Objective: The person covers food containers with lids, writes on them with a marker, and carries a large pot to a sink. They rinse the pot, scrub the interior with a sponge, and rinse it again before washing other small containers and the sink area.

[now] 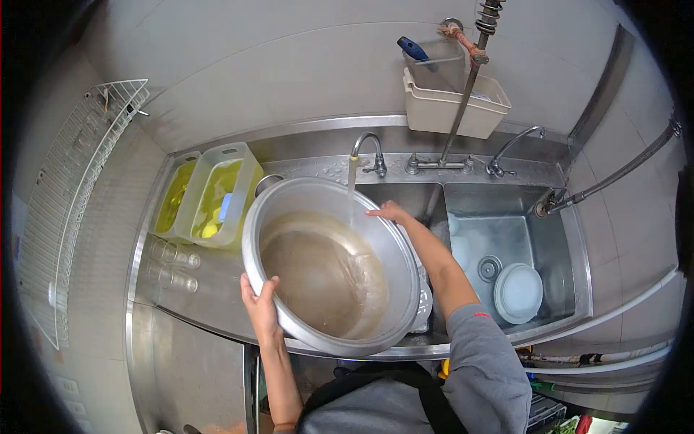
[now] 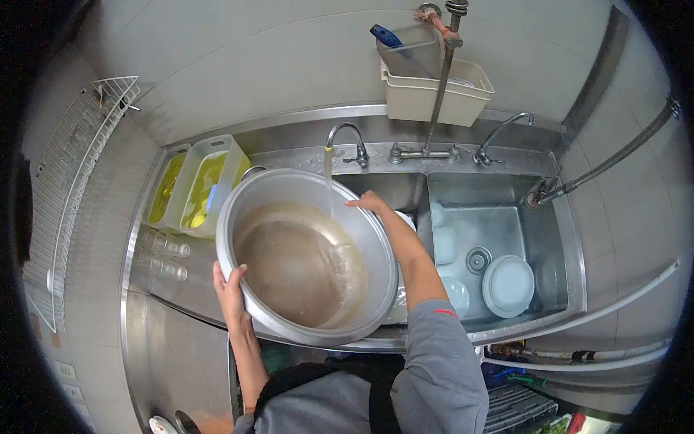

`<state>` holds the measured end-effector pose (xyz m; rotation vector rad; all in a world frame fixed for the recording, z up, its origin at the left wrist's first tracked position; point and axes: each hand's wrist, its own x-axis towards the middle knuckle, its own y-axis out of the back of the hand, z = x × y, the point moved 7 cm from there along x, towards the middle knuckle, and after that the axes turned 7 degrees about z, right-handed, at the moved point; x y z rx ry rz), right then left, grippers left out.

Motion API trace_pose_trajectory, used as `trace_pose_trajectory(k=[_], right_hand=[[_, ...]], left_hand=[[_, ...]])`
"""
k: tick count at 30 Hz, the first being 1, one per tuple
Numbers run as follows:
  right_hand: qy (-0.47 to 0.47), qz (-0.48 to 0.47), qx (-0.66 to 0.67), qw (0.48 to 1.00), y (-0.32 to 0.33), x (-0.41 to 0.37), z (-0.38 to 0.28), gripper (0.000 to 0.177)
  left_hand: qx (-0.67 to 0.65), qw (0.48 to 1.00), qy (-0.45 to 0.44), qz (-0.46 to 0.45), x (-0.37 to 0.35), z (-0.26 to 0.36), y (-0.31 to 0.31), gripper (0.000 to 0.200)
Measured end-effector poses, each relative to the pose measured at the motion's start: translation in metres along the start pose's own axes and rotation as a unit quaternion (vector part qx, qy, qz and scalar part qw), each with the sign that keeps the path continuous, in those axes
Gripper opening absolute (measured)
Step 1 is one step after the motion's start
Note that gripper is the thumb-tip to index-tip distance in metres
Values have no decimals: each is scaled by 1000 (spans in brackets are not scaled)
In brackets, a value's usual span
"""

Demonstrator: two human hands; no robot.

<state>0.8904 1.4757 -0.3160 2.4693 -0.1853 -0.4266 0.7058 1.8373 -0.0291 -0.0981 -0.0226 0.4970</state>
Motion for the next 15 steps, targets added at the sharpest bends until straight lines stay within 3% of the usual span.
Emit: trace_pose_trajectory(k=[3,6,7,15], right_hand=[[51,42,-67,996,8,13,-22,62],[109,27,-46,993,17,7,-53,64],[84,1,17,996,19,7,-61,65],[112,7,-69,991,11,23,-78,69]], left_hand=[[-2,1000,16,2,-2,-2,9,25],[6,999,38,12,7,-23,26,28],[-10,998,52,23,5,-26,29,28],[-61,976,178,105,-10,-93,75,42]])
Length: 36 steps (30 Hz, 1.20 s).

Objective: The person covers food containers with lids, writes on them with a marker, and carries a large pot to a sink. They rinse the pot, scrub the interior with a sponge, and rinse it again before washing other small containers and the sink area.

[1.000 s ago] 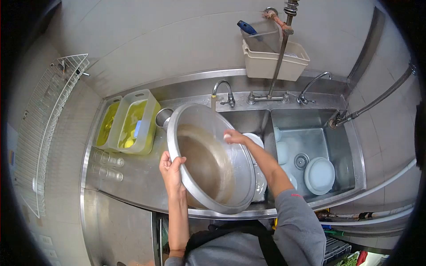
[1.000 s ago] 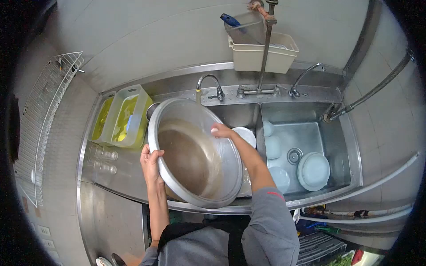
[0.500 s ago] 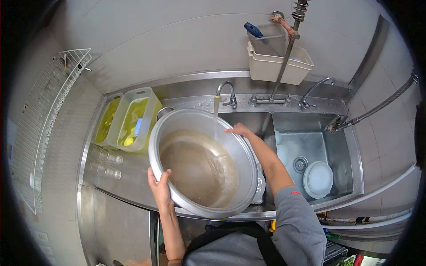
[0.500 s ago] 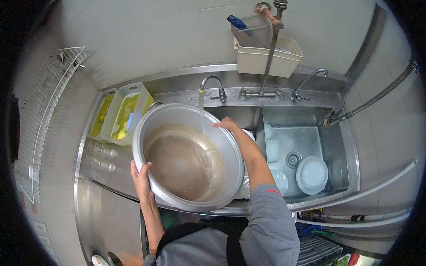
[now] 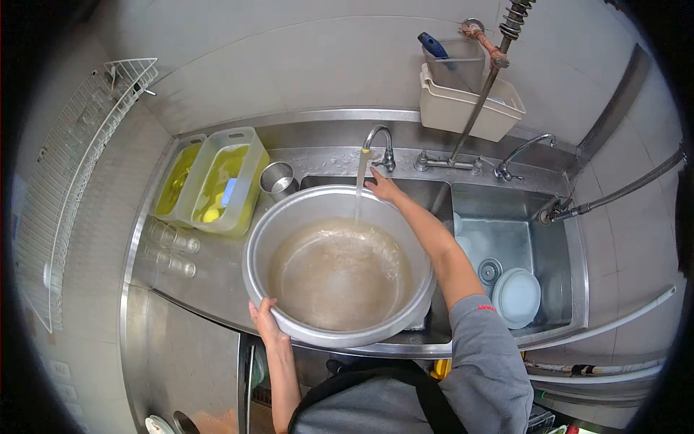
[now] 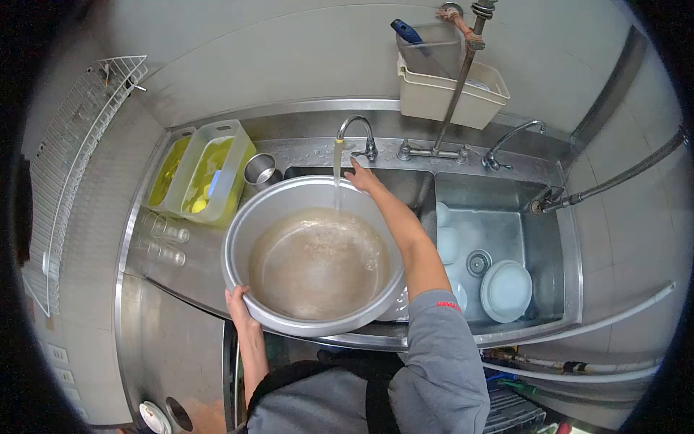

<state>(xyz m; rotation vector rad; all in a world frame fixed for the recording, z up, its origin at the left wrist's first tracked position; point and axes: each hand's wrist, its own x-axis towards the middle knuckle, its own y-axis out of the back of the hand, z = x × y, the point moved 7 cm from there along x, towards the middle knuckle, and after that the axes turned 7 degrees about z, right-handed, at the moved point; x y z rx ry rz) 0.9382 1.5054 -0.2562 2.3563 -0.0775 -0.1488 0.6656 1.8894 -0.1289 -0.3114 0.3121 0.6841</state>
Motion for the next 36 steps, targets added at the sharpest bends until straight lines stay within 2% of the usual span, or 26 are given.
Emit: trace_pose_trajectory(k=[2,4,7,10,12,15,17,20,23,26,29,30,36], right_hand=[[-29,-22,-40,999,-1,3,0,67],[-9,3,-57,998,1,6,0,67],[6,18,-78,997,2,12,7,66],[6,7,-87,996,8,11,7,66],[2,9,-98,995,7,11,8,68],[-5,44,-44,998,20,6,4,72],[61,122,54,989,24,27,24,79],[-8,71,48,996,52,3,-1,85],[-65,86,-1,994,48,1,-8,91],[28,139,24,990,26,12,-25,79],[-45,-97,109,988,16,-24,-87,58],[-27,-60,89,994,6,-10,-82,43],[107,-98,21,989,-19,-51,-191,45]], left_hand=[[-4,999,27,20,1,-11,6,44],[-12,997,50,55,-1,-21,10,47],[-24,996,73,47,-3,-30,9,55],[-45,997,61,-4,6,-39,8,57],[-61,996,69,-1,-2,-35,3,54],[-80,995,61,17,1,-33,-1,46],[-95,994,56,14,-1,-32,-4,42],[-121,992,40,-23,-3,-25,-18,39],[-137,989,55,-3,-9,-7,-13,37],[-111,994,25,0,4,7,19,35],[-126,992,10,-12,8,35,51,37],[-121,993,4,-14,13,39,65,37],[-133,990,-31,15,32,63,150,36]])
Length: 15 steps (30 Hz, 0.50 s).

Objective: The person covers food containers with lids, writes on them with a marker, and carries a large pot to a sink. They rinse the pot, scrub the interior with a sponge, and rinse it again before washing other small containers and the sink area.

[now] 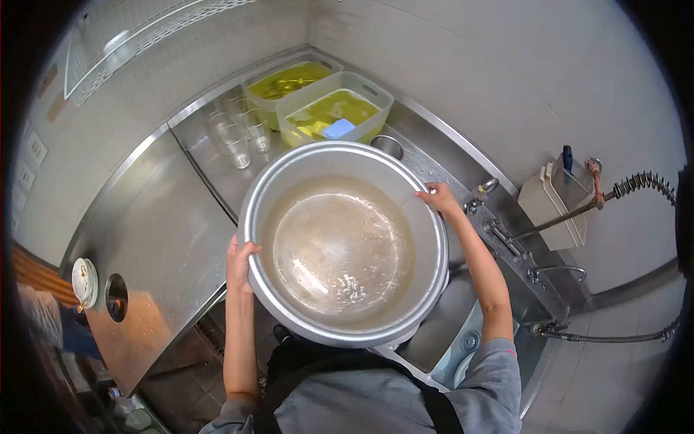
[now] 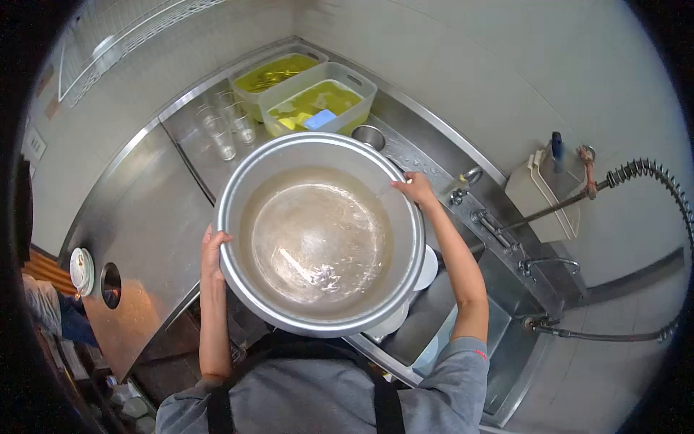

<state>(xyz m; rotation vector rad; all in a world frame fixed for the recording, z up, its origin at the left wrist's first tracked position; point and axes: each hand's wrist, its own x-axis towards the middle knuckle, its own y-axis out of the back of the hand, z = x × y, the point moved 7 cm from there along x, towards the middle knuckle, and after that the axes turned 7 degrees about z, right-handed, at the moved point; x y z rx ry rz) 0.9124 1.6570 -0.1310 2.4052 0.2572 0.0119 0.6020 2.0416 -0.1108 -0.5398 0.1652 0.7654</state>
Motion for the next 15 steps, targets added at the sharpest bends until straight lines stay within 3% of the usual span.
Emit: trace_pose_trajectory(k=[3,9,15], right_hand=[[46,58,-57,996,-23,3,-35,42],[8,-29,-14,999,-77,20,-61,49],[3,26,-72,997,-96,15,-83,49]], left_hand=[[-13,1000,-10,18,4,20,25,34],[-25,999,-26,38,29,30,75,33],[-44,998,-37,17,51,38,91,35]])
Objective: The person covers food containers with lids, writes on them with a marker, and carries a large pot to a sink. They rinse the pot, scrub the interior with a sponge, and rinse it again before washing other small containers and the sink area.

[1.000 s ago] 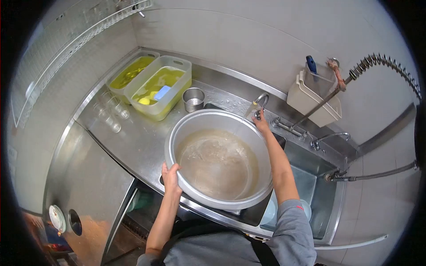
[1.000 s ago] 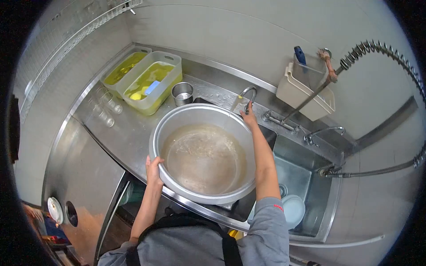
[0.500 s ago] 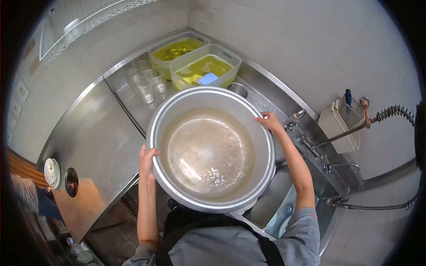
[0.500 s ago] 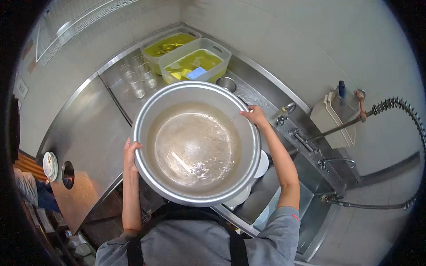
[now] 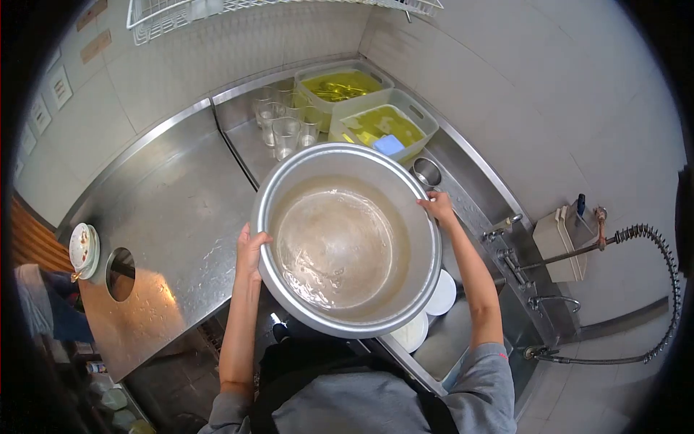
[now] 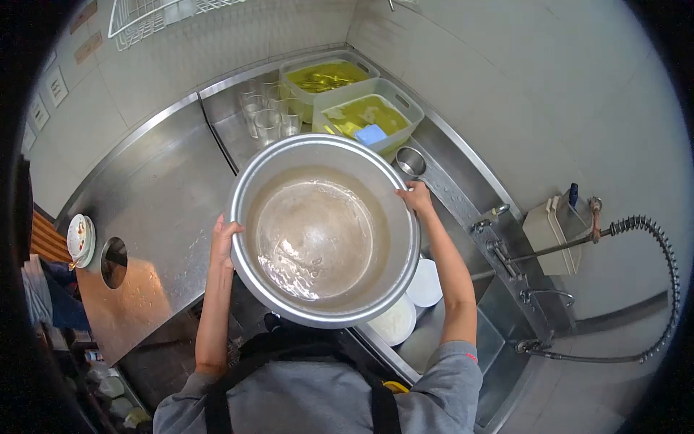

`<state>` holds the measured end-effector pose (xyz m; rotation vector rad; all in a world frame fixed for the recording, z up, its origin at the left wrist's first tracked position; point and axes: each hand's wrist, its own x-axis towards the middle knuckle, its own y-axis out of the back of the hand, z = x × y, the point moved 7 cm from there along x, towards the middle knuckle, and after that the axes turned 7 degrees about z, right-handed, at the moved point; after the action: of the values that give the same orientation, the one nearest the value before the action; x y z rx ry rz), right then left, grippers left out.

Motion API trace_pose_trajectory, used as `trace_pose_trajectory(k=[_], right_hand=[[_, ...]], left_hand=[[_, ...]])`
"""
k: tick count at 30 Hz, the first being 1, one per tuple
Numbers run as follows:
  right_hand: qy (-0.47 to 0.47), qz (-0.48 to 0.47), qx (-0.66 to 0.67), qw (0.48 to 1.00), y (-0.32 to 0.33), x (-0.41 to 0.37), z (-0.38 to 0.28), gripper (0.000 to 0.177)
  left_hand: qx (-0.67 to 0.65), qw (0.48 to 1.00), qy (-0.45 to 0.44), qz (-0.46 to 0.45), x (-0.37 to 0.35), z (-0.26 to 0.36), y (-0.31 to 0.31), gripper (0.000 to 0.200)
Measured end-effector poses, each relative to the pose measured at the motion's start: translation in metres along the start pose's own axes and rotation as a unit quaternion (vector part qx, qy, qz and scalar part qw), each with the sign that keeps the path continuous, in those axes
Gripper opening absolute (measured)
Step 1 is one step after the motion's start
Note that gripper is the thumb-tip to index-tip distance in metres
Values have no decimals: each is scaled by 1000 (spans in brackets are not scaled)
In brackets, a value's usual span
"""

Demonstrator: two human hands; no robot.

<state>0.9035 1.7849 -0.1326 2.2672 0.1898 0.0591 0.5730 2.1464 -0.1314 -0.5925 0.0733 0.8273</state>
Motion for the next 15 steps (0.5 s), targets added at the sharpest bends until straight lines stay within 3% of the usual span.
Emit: trace_pose_trajectory(k=[4,5,7,10,14,15], right_hand=[[4,0,-6,1000,-11,10,3,27],[99,71,-84,989,-6,7,-15,24],[279,207,-233,908,-9,-13,-54,20],[413,197,-225,860,-51,-39,-110,16],[254,20,-195,947,-151,-43,-98,24],[206,58,-154,964,-158,-38,-88,26]], left_hand=[[-6,1000,10,-4,12,0,8,39],[-9,1000,14,-9,14,0,8,40],[-6,1000,20,-18,16,-2,12,43],[-16,1000,22,-15,21,-4,18,43],[-38,998,36,-21,23,-8,29,47],[-42,998,34,-19,24,-9,31,46]])
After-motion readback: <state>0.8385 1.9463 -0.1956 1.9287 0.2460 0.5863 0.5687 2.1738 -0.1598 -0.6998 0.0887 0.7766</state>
